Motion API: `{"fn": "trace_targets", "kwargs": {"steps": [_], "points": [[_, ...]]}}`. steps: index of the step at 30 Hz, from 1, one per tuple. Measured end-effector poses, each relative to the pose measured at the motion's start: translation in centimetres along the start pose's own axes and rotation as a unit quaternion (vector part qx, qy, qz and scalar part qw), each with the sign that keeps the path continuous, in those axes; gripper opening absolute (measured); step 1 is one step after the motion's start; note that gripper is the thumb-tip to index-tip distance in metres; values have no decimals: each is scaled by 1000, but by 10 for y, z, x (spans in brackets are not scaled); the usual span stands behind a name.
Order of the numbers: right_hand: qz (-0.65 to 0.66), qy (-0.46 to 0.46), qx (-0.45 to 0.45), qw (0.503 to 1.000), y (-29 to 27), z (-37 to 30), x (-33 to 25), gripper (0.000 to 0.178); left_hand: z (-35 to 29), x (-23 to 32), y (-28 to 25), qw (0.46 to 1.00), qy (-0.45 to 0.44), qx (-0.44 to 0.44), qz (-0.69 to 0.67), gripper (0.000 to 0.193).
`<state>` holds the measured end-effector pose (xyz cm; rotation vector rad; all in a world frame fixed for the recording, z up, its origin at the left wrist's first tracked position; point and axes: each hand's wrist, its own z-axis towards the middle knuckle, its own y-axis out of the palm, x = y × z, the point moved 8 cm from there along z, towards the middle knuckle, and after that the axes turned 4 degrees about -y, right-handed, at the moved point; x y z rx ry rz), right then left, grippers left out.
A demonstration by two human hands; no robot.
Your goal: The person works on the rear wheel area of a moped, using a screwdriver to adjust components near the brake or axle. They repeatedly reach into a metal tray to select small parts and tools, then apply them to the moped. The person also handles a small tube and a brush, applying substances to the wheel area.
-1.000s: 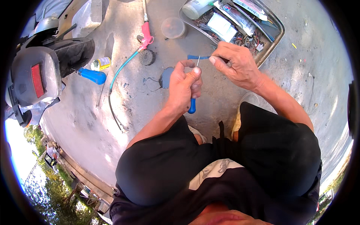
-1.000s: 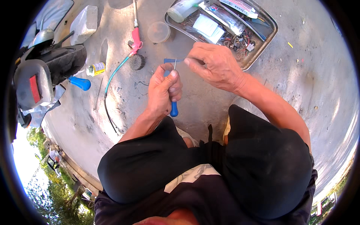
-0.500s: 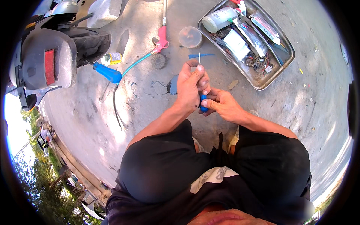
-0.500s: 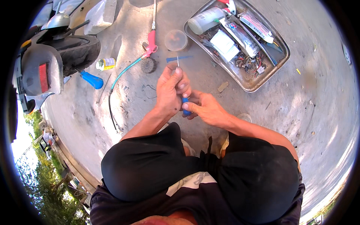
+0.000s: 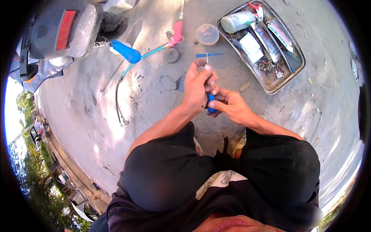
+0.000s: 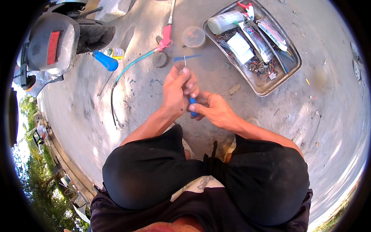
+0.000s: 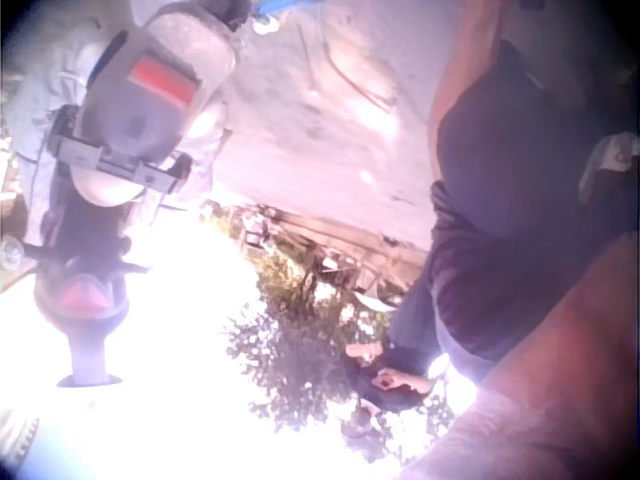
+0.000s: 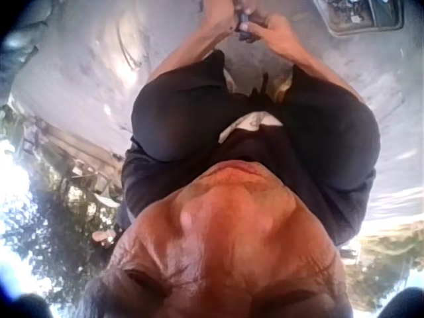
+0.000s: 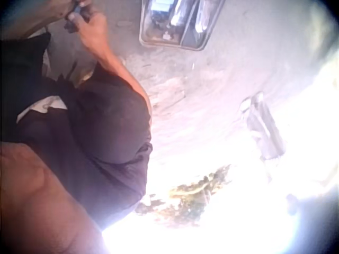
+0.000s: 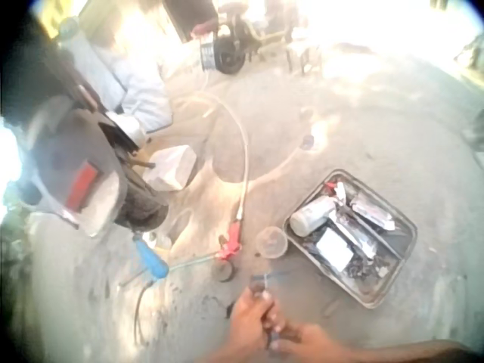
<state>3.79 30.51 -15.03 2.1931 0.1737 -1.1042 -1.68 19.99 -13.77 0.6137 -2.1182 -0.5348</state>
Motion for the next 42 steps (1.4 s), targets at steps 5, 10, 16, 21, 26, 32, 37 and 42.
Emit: {"fn": "trace_targets", "kwargs": {"steps": [5, 10, 16, 21, 26, 32, 37, 42], "points": [[-51, 12, 12, 999, -2, -8, -5, 38, -2, -1, 5, 999, -11, -35, -14, 22], [-128, -9, 31, 991, 2, -7, -17, 32, -8, 7, -13, 995, 18, -93, 4, 50], [-363, -57, 51, 929, -19, 8, -81, 35, -25, 50, -103, 941, 50, 2, 336, 65], [-523, -45, 8, 851, 21, 39, -139, 37, -51, 221, -227, 665, 290, 325, 607, 62], [-568, -32, -13, 822, 68, 82, -153, 33, 7, 295, -287, 565, 283, 407, 660, 82], [-538, -42, 9, 842, 76, 93, -143, 34, 41, 291, -301, 515, 358, 376, 682, 40], [-528, -52, 59, 846, 54, 84, -141, 32, -24, 238, -240, 647, 304, 276, 643, 87], [-529, -18, 80, 845, 52, 89, -129, 38, -23, 163, -231, 666, 231, 210, 678, 83]]}}
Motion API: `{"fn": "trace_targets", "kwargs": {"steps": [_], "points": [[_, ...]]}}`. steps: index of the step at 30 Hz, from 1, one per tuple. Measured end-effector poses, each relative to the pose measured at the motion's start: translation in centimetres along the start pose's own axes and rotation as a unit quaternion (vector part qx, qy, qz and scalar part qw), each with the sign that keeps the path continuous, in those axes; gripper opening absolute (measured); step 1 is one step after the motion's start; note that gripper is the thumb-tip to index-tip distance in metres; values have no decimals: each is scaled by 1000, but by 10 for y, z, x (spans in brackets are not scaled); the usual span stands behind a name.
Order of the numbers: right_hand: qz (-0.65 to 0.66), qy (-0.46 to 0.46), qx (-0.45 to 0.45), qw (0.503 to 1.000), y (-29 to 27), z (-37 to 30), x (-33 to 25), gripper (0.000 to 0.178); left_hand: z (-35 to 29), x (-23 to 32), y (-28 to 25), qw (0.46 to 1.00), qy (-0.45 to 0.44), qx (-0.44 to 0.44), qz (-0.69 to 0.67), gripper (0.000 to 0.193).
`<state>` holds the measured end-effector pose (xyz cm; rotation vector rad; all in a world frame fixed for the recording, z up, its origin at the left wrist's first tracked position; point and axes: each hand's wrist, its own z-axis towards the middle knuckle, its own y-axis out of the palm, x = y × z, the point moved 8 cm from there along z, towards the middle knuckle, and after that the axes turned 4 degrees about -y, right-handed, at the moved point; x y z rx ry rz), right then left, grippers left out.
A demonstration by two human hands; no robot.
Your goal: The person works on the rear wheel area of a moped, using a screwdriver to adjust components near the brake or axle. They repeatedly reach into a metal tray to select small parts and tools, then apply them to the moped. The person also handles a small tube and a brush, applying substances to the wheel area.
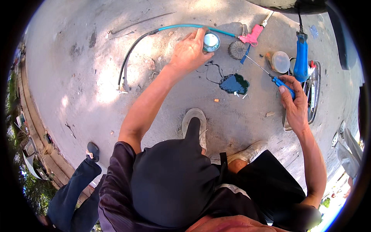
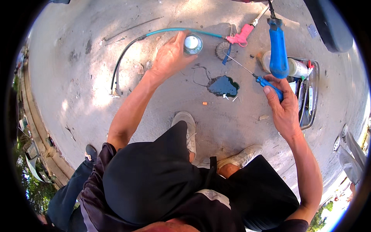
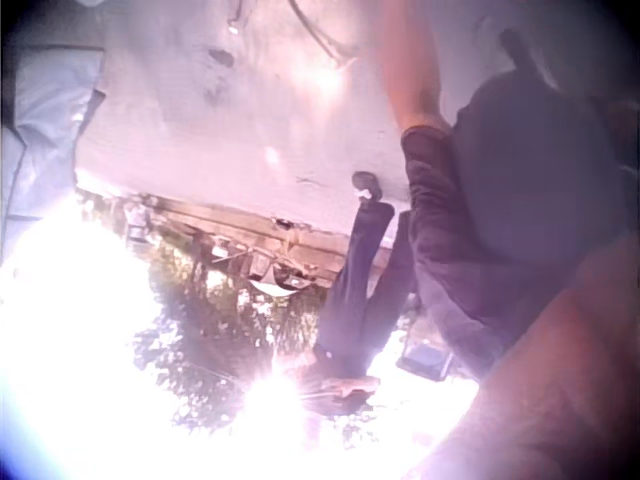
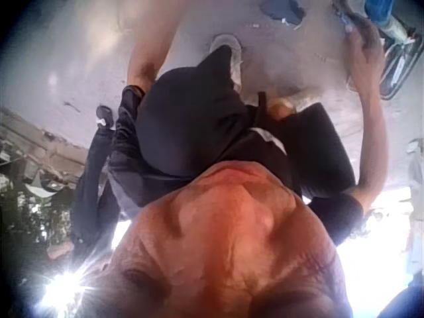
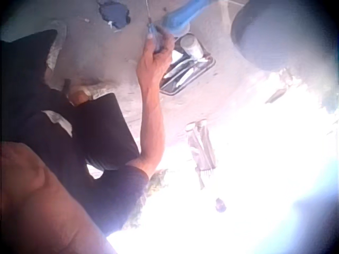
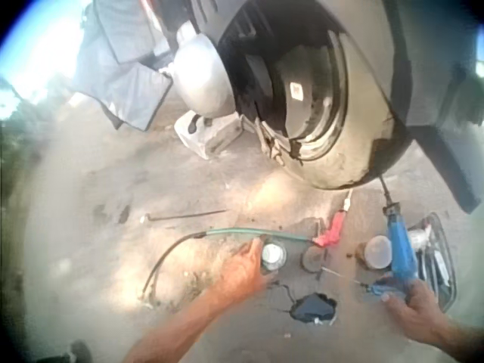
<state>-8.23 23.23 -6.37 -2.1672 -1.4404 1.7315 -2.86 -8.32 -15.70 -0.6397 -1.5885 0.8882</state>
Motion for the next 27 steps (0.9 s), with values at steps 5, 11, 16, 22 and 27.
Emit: {"fn": "trace_targets", "kwargs": {"steps": [5, 11, 16, 22, 27], "points": [[-7, -62, 55, 997, 7, 4, -4, 39, -7, 26, -15, 994, 87, 14, -63, 70], [41, -80, 94, 992, 27, 24, -20, 32, -5, 24, -18, 993, 109, 20, -49, 47], [104, -80, 117, 984, 42, 37, -23, 26, -2, 20, -46, 991, 43, 35, -123, 50], [40, -127, 101, 986, 77, 49, -29, 27, -11, 15, -59, 986, 35, 56, -152, 50], [-92, -230, 86, 965, 78, 45, -52, 29, -14, 21, -64, 984, 35, 64, -161, 51]]}}
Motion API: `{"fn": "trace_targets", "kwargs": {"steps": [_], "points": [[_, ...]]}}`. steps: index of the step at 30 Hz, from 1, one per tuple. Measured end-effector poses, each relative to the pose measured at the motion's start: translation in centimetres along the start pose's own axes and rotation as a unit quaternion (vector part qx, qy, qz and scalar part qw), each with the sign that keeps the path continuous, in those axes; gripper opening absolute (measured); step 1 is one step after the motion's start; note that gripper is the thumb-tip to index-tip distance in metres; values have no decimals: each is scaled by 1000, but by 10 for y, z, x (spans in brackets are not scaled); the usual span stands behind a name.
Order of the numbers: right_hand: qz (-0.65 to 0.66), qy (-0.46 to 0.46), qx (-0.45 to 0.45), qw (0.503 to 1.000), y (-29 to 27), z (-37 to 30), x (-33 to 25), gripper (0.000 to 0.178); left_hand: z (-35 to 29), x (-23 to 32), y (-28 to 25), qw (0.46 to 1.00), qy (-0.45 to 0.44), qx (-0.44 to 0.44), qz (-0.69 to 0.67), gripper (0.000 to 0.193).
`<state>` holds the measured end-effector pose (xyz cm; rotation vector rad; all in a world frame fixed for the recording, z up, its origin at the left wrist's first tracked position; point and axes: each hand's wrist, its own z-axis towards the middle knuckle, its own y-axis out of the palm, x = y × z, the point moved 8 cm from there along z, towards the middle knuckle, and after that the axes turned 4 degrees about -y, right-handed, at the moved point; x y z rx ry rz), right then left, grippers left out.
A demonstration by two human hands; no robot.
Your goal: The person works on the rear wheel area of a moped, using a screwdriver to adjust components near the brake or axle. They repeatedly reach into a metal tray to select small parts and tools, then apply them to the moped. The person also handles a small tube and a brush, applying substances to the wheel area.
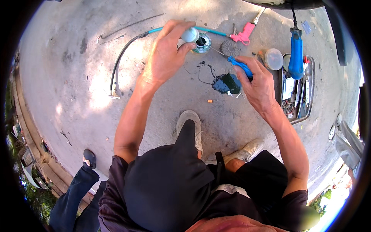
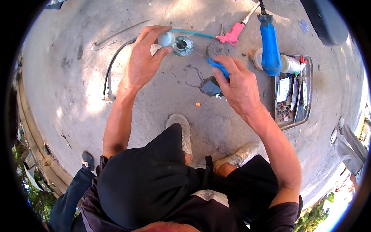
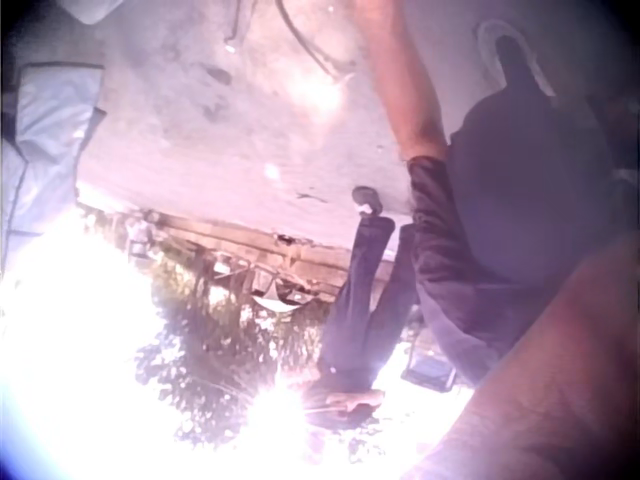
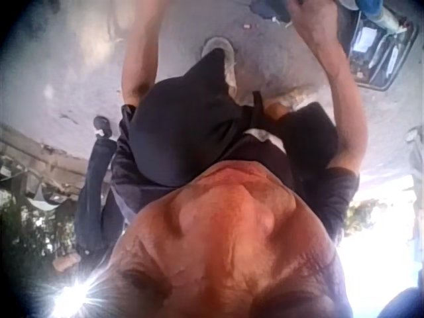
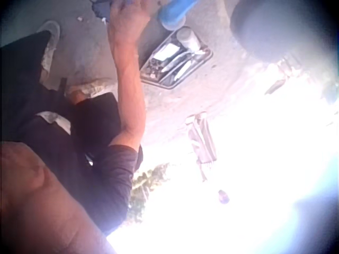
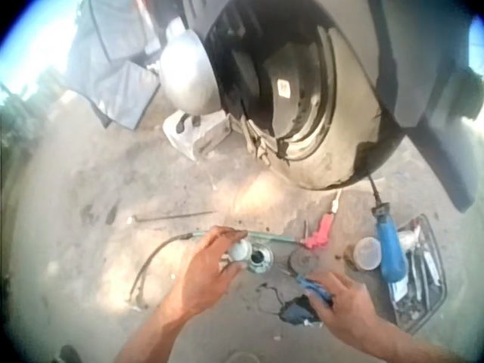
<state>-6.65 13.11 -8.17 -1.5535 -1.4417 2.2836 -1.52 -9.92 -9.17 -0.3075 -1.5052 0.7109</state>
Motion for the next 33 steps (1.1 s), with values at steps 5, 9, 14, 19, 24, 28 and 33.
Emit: {"fn": "trace_targets", "kwargs": {"steps": [5, 9, 14, 19, 24, 28, 33], "points": [[-160, -68, -41, 984, 8, 32, -41, 20, 4, 12, 0, 999, 9, -1, 34, 52], [-235, -43, -88, 967, 56, 68, -43, 13, 9, 16, 7, 998, 37, -11, 50, 49], [-208, 1, -74, 975, 60, 84, -35, 15, 14, 12, 6, 997, 39, -8, 60, 50], [-141, 12, 23, 990, 20, 55, -43, 22, 12, 7, 1, 999, 3, 14, 43, 48], [-18, 128, 53, 990, 3, 34, -19, 26, 15, 8, -7, 999, -41, 21, 21, 47], [55, 178, 90, 978, 3, 21, -7, 27, 13, 10, -11, 998, -50, 23, 4, 47], [37, 140, 120, 982, 4, 9, -14, 22, 12, 14, -12, 998, -55, 25, 7, 46]]}}
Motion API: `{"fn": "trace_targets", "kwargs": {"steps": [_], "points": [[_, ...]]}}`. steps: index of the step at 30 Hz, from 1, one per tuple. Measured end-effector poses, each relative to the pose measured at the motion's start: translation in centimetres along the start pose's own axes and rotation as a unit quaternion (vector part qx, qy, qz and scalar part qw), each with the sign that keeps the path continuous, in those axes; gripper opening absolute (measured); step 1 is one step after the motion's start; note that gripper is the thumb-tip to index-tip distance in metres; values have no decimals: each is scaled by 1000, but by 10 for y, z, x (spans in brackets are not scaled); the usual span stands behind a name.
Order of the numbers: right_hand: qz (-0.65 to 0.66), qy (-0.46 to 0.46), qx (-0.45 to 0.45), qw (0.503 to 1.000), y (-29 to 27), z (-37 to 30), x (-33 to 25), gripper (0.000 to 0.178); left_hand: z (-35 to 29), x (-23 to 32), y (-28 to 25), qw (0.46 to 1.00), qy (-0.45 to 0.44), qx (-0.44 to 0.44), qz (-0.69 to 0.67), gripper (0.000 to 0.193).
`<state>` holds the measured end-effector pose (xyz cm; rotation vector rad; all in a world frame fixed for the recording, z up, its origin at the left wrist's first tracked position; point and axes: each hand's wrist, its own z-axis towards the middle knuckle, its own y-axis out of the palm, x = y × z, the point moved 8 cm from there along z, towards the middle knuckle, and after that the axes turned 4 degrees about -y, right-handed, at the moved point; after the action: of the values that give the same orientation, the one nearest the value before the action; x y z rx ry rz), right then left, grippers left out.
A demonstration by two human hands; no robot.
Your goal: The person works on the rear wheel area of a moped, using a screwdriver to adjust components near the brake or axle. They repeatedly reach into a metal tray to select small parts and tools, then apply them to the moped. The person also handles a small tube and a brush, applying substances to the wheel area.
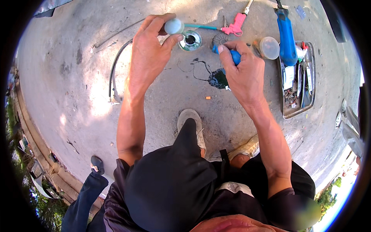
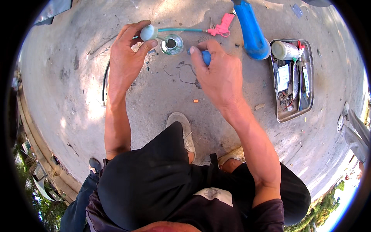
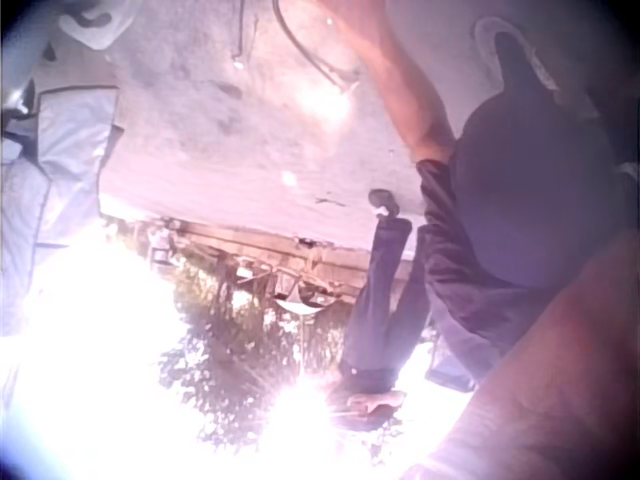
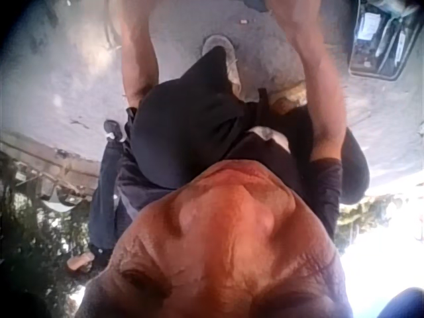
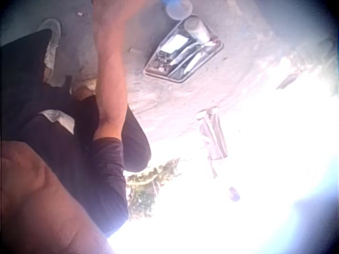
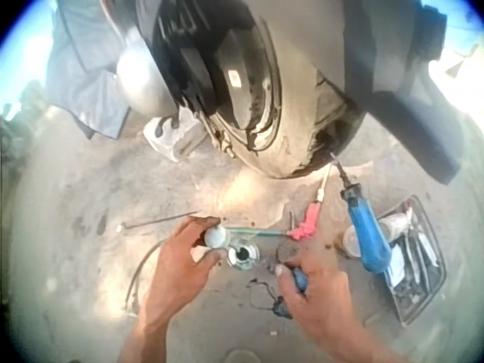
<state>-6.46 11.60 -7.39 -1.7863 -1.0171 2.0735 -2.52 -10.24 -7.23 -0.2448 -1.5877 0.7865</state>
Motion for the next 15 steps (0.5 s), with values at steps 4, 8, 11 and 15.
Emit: {"fn": "trace_targets", "kwargs": {"steps": [4, 8, 11, 15], "points": [[-75, -121, 24, 990, 3, -7, -18, 17, 1, 6, -1, 1000, 10, -3, 24, 46], [-95, -183, 24, 978, 7, -13, -34, 17, 0, 9, -1, 999, 22, 2, 46, 45], [-108, -200, 25, 973, 5, -14, -40, 18, 0, 12, 1, 998, 36, 0, 50, 45], [-87, -212, 44, 972, 2, -18, -39, 17, -1, 12, 5, 998, 34, -5, 47, 45]]}}
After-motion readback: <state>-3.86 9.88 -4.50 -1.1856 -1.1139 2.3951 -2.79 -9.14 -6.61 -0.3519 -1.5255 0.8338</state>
